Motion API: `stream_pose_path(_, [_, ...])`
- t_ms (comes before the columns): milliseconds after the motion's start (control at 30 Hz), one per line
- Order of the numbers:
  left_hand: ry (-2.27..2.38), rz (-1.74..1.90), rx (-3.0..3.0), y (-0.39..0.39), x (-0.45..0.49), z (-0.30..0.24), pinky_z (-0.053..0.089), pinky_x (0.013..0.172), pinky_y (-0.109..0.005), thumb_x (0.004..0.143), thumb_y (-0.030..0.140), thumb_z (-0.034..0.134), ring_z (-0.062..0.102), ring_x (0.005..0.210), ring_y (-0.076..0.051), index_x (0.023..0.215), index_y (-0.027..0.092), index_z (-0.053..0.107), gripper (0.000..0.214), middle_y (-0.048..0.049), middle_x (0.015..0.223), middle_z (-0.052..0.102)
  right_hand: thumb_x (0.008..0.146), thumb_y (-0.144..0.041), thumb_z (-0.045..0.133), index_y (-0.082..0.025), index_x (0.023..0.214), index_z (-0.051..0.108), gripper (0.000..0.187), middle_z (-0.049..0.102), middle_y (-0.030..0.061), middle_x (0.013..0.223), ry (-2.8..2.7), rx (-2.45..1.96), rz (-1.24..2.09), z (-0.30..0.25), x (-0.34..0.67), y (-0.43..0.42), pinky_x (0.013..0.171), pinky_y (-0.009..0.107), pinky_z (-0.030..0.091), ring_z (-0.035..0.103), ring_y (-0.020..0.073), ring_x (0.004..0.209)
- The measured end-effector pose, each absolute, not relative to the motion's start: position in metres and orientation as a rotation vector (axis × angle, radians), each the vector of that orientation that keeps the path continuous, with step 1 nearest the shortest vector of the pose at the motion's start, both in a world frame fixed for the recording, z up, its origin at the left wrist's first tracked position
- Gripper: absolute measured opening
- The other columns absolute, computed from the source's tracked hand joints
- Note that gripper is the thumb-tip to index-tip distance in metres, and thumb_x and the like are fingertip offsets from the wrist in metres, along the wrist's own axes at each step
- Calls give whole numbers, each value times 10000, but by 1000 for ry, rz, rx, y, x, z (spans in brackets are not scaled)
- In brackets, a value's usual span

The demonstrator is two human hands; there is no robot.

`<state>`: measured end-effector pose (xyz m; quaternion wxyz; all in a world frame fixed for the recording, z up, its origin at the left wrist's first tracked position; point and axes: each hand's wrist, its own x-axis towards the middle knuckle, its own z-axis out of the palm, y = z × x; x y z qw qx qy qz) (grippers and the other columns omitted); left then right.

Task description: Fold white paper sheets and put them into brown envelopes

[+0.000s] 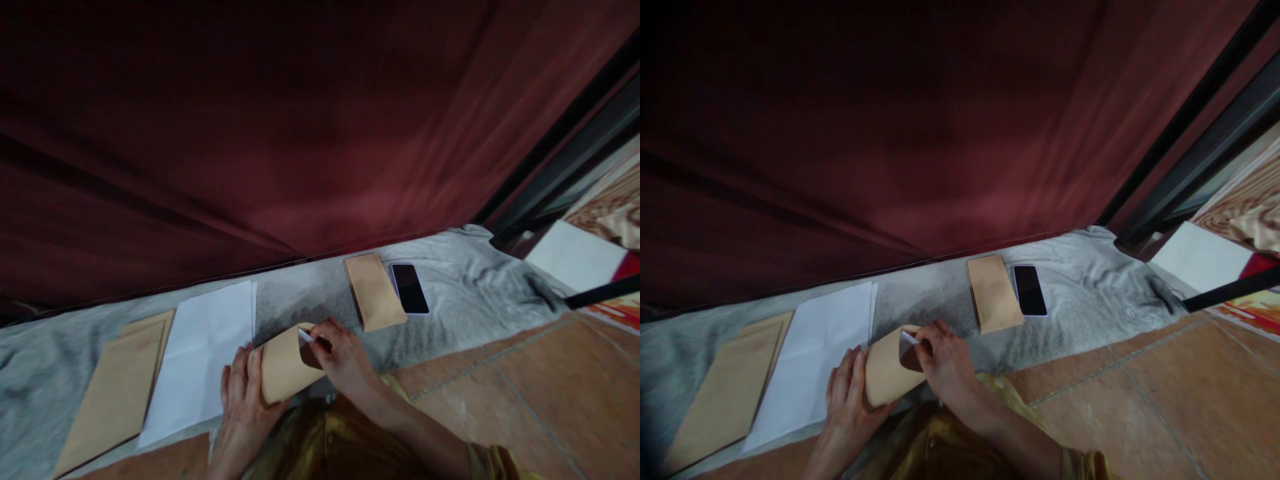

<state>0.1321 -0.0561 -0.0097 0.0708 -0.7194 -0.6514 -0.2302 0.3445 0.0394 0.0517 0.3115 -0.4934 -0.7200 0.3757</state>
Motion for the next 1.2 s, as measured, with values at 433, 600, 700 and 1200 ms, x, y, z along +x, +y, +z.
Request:
stream_pose_path(433, [-1997, -593, -2219, -58, 129, -12, 233, 1194, -632, 858, 350, 644, 288, 1500, -395, 1605, 169, 154, 912, -247, 1542, 381, 902, -189, 582, -220, 1142, 590, 243, 729, 37, 952, -1721, -1405, 1134, 38, 354, 48, 733, 266, 467, 684, 188, 831])
stream_pose_path(600, [-2010, -530, -2246, -50, 126, -7, 174, 1209, -642, 857, 289, 651, 233, 1529, -400, 1619, 220, 155, 912, -226, 1616, 302, 860, -175, 567, -224, 847, 664, 109, 694, -8, 802, -1655, -1355, 1259, 27, 353, 57, 682, 246, 435, 640, 158, 748])
stream_pose_path(700, [-2057, -620, -2122, -39, 125, 0, 145, 1198, -683, 888, 334, 642, 177, 1542, -424, 1625, 259, 154, 887, -212, 1670, 205, 785, -218, 629, -226, 708, 594, 85, 604, -45, 654, -1261, -1334, 1485, 11, 348, 66, 612, 225, 437, 587, 142, 656])
stream_pose_path(1200, [-2856, -2983, -884, -16, 227, -18, 579, 888, -305, 761, 326, 827, 727, 947, -171, 1525, 313, 352, 900, -34, 1097, 723, 667, -393, 779, -262, 769, 497, 327, 667, -3, 787, -437, -1105, 1648, -30, 309, 41, 688, 327, 568, 656, 196, 722])
